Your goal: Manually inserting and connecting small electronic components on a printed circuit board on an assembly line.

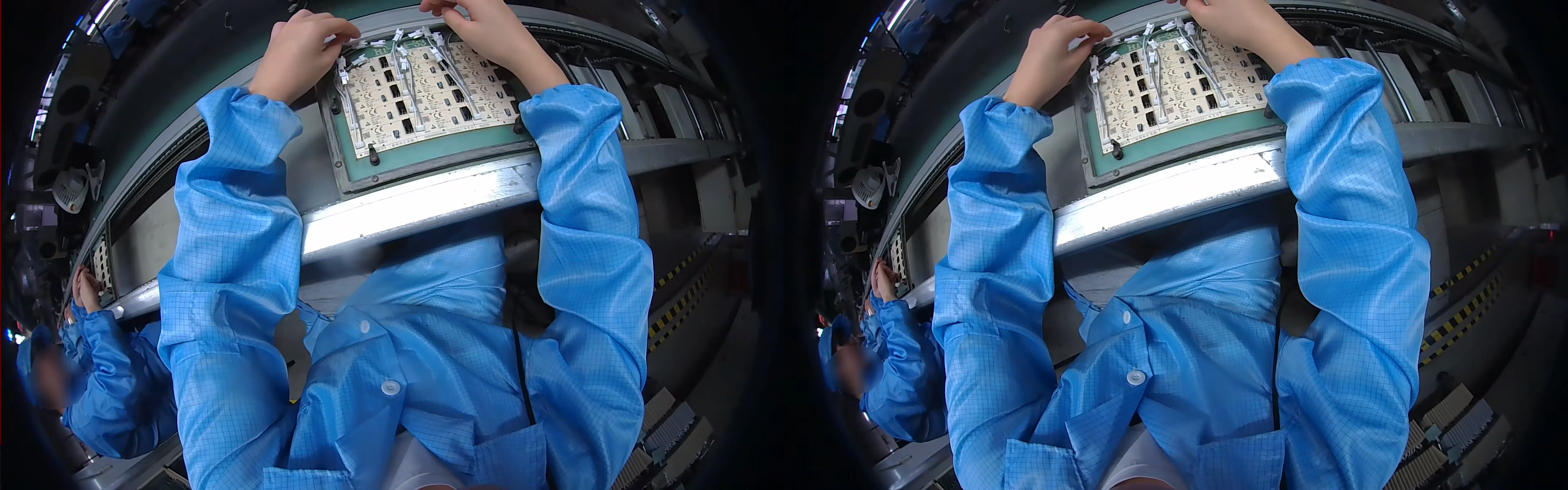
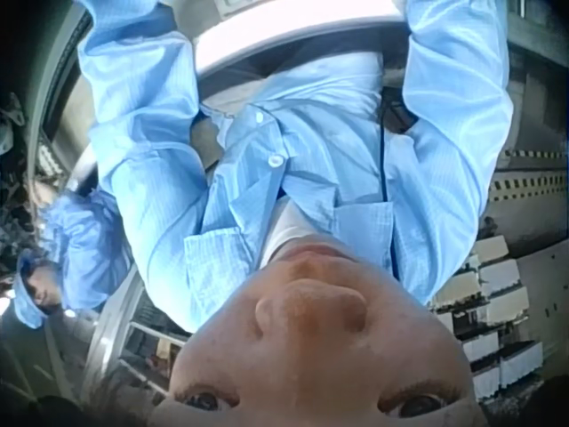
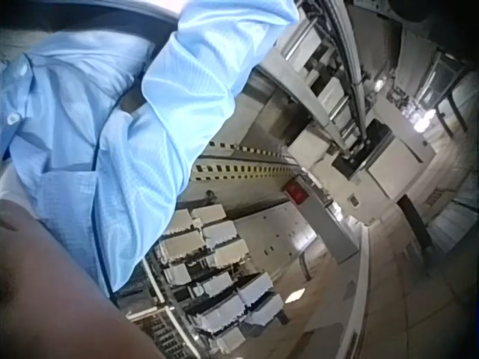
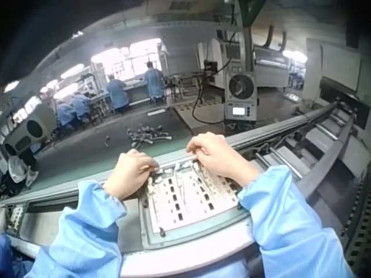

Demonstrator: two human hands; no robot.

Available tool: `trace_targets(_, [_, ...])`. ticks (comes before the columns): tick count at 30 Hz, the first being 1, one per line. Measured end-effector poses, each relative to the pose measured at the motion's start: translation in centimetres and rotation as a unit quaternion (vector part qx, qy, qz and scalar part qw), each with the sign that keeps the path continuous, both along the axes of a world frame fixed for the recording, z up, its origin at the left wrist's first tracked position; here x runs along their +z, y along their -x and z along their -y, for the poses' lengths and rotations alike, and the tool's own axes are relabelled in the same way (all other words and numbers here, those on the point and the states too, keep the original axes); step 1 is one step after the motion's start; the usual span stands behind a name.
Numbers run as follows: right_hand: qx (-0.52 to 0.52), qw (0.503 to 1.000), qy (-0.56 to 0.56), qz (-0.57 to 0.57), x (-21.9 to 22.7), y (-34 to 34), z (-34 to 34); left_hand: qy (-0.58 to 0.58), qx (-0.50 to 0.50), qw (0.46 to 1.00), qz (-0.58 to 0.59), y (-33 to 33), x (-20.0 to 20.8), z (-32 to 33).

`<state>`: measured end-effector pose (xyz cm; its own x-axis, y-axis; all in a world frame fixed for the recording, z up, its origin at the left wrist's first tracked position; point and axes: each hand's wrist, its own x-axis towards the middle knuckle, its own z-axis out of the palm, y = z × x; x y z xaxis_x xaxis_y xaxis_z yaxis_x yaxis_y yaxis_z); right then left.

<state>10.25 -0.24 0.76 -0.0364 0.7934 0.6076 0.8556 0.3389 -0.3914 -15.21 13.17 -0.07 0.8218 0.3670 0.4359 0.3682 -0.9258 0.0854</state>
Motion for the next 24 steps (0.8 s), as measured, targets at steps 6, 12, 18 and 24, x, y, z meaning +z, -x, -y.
trace_targets(6, [0.003, 1.0, -0.011, 0.012, -0.2, -0.6, -0.1, -0.087, -0.024, 0.996, -0.028, -0.4, 0.0, 1.9])
trace_targets(12, [0.002, 1.0, 0.002, 0.017, 0.0, -0.5, -0.1, -0.091, -0.032, 0.995, -0.033, -0.3, 1.1, 2.6])
trace_targets(18, [0.006, 0.999, -0.004, 0.036, 0.5, -0.4, 0.1, 0.113, 0.007, 0.987, 0.111, 1.0, 4.3, 4.5])
trace_targets(24, [0.068, 0.98, -0.083, 0.17, 2.7, 1.9, 3.2, 0.057, 0.073, 0.985, 0.148, 7.0, 2.6, 3.3])
